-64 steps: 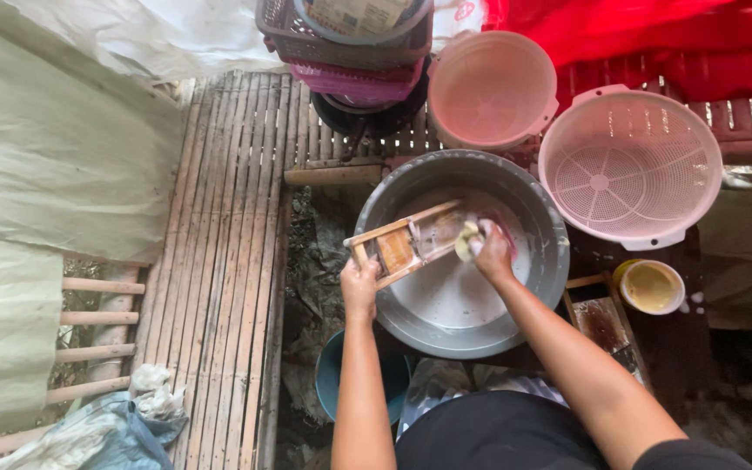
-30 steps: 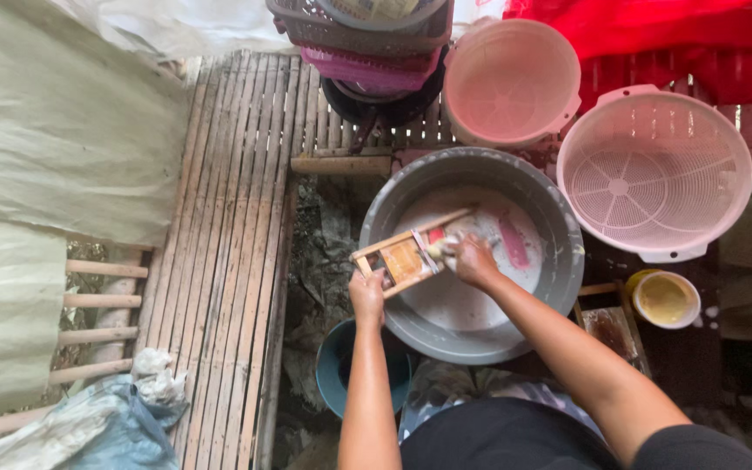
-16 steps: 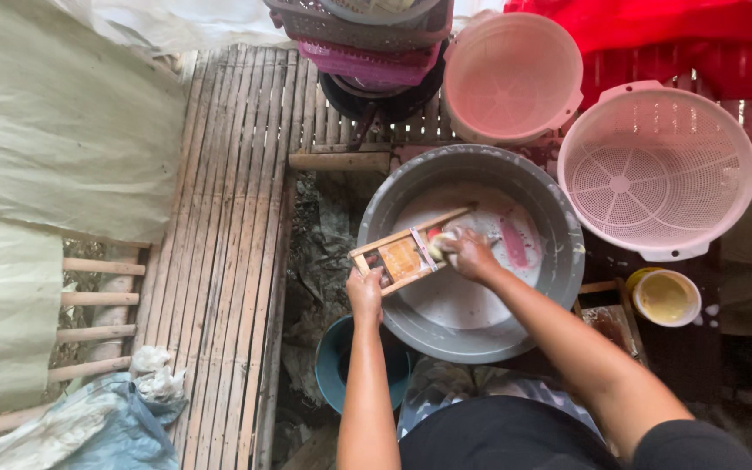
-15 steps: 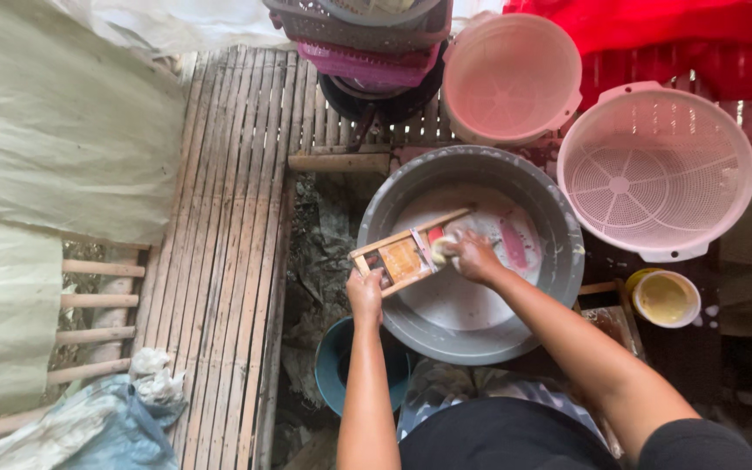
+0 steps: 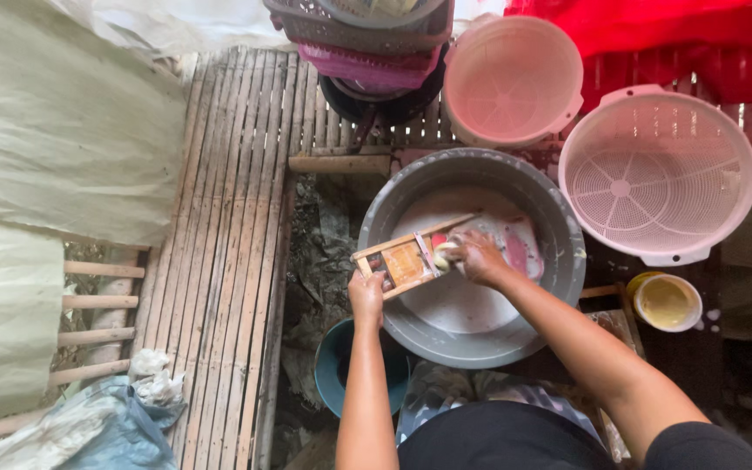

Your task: The person washes a white plastic colander and a wooden grater in a metal basin filled with soapy water. They use a pink scrubbing sponge to clean the items and then rinse them with water from a pink bucket.

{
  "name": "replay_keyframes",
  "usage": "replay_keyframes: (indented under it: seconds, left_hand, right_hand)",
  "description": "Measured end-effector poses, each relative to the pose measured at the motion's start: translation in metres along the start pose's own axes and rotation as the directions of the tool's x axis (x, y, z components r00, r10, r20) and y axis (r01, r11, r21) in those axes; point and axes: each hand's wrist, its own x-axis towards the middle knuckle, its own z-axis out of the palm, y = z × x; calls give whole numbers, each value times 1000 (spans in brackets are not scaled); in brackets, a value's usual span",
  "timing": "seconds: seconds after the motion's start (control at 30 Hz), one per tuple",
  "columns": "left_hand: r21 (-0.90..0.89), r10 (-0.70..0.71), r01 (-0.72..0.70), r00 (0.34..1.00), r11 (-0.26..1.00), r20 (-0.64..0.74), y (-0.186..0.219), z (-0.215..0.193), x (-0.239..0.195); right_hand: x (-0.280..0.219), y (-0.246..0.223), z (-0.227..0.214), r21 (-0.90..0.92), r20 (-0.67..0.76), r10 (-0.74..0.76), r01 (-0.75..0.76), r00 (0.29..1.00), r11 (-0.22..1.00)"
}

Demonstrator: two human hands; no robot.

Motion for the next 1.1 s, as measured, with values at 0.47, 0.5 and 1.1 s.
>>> replay_keyframes:
  seconds: [0.47, 0.5, 1.1]
  left_hand:
    - [2, 2, -2, 1000, 1000, 25, -3, 0, 0]
    - [-13, 11, -11, 999, 1000, 41, -3, 2, 3]
    - [-21, 34, -36, 998, 999, -55, -19, 1, 13]
  right_hand:
    - [0, -4, -29, -35, 172, 15, -9, 985, 999]
    - [6, 0, -39, -98, 200, 28, -9, 979, 995]
    - [-22, 32, -18, -36, -130, 216, -222, 968, 974]
